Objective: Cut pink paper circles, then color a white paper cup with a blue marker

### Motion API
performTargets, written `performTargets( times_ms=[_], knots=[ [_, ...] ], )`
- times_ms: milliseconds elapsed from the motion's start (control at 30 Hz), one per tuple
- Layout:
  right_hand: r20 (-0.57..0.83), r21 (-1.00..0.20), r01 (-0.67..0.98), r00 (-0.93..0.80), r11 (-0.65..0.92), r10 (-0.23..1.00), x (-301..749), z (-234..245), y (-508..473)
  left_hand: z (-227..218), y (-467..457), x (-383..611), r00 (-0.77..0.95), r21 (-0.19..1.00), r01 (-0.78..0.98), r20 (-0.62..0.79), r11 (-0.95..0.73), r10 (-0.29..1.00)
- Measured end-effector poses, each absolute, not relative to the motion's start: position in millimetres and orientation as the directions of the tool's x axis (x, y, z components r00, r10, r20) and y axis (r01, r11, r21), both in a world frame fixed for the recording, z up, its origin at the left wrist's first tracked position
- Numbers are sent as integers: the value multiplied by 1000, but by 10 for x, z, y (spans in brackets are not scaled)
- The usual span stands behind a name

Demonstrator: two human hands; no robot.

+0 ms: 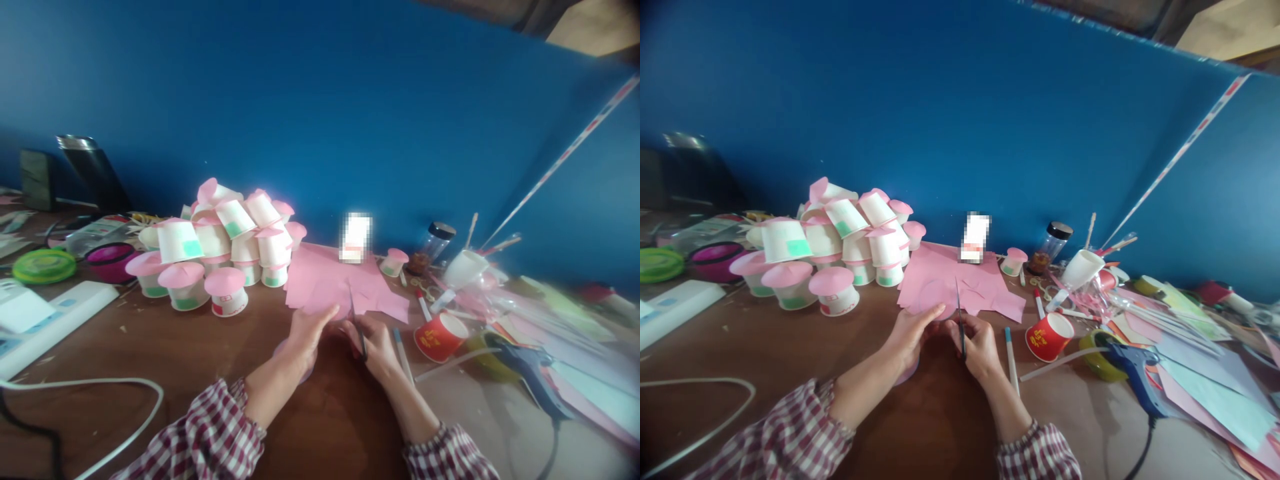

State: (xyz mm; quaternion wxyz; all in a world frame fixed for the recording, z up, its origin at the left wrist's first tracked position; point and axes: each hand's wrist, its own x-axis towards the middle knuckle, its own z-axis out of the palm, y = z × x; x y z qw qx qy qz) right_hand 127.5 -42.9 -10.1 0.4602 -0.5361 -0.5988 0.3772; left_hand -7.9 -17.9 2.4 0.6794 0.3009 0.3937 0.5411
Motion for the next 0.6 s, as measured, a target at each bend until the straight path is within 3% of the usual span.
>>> performTargets(
  times_ms=[600],
  knots=[
    [127,-948,293,-1,122,992,1265,-78,-436,-150,-118,-83,-25,848,-484,-259,215,965]
  ],
)
